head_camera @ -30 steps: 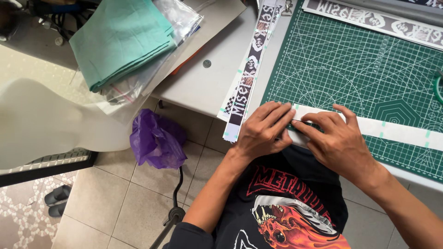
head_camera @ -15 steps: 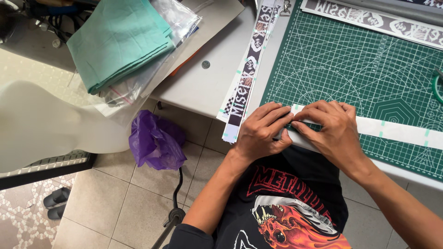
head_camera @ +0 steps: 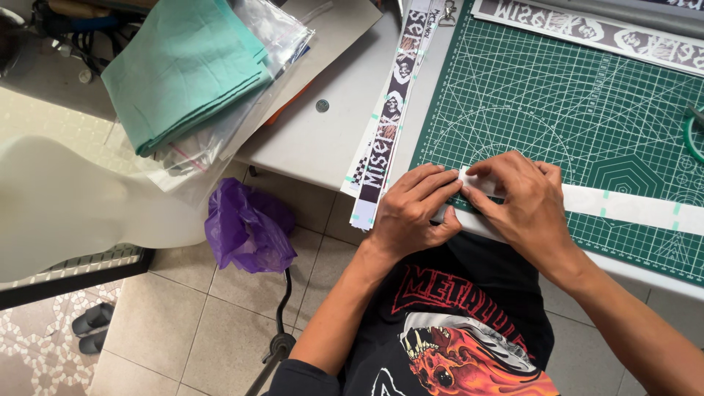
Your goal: The person applies green adhesive tape to the edges of a printed sticker strip on a cutting mat. They use scissors to cut the tape, press it down, and fold the sticker edges over the tape to secure them.
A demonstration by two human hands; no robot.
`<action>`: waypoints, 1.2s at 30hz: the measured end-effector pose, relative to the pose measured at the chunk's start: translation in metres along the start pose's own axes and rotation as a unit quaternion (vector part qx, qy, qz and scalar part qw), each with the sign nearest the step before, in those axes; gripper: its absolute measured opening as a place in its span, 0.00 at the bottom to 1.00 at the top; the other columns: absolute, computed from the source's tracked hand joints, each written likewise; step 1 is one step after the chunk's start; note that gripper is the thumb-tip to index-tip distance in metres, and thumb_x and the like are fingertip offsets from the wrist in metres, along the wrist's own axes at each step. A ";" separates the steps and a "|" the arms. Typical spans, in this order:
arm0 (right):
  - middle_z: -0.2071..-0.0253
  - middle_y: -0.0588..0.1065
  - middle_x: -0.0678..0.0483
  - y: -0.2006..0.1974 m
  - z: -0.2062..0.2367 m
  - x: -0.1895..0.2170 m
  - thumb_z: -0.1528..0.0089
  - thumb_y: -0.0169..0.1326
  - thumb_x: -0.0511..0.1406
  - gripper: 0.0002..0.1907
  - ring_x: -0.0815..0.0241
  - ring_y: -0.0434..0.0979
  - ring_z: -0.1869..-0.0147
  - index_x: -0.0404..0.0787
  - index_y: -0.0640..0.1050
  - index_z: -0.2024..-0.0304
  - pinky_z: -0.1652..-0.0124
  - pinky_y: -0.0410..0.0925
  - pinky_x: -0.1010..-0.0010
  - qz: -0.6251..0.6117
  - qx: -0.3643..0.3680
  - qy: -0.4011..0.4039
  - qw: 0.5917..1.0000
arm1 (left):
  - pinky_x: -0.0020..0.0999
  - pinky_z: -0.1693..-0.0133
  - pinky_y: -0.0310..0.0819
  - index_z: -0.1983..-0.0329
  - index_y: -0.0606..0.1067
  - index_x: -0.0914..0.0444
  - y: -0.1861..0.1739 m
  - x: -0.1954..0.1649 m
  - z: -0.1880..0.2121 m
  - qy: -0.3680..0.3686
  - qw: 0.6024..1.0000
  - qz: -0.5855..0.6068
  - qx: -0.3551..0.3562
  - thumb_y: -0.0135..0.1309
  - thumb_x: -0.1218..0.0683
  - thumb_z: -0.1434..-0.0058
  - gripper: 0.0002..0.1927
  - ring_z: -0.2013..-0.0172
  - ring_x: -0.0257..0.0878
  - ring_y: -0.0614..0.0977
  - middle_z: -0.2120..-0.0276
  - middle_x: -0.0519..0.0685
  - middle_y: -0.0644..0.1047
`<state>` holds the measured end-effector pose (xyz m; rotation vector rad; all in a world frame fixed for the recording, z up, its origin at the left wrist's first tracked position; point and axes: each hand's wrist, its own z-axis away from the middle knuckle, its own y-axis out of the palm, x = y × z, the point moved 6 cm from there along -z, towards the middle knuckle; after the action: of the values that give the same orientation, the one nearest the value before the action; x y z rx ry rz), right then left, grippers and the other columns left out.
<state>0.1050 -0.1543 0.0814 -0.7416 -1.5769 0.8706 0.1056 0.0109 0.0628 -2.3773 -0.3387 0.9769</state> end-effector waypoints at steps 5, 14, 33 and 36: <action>0.68 0.76 0.62 -0.002 -0.011 -0.006 0.42 0.64 0.47 0.23 0.63 0.77 0.63 0.45 0.76 0.48 0.49 0.58 0.63 -0.003 0.023 0.009 1.000 | 0.42 0.38 0.75 0.51 0.80 0.67 0.002 -0.001 -0.001 -0.005 1.000 -0.001 0.004 0.58 0.57 0.44 0.18 0.45 0.49 0.80 0.49 0.52 0.81; 0.75 0.73 0.62 0.000 -0.032 -0.017 0.43 0.62 0.48 0.27 0.61 0.76 0.69 0.50 0.73 0.45 0.58 0.57 0.60 -0.019 0.152 0.068 0.986 | 0.43 0.38 0.75 0.50 0.80 0.67 0.003 0.001 -0.004 0.000 1.000 -0.007 0.013 0.57 0.57 0.45 0.19 0.45 0.50 0.80 0.49 0.52 0.81; 0.51 0.77 0.53 -0.052 0.093 -0.048 0.37 0.60 0.41 0.23 0.52 0.76 0.46 0.43 0.76 0.41 0.43 0.63 0.53 0.019 -0.135 -0.089 0.987 | 0.44 0.41 0.75 0.50 0.81 0.64 0.033 -0.039 0.003 0.044 0.995 -0.089 0.018 0.59 0.55 0.46 0.19 0.45 0.49 0.81 0.49 0.51 0.81; 0.48 0.76 0.52 -0.088 0.140 -0.087 0.38 0.60 0.40 0.15 0.50 0.74 0.42 0.41 0.80 0.50 0.39 0.62 0.49 0.145 -0.209 -0.006 0.967 | 0.44 0.41 0.75 0.48 0.80 0.64 0.037 -0.047 -0.001 0.060 0.993 -0.100 0.034 0.60 0.53 0.44 0.21 0.44 0.49 0.80 0.47 0.52 0.80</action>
<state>-0.0190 -0.2937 0.0973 -1.2955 -1.7097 0.7538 0.0739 -0.0391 0.0689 -2.2779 -0.4795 0.7394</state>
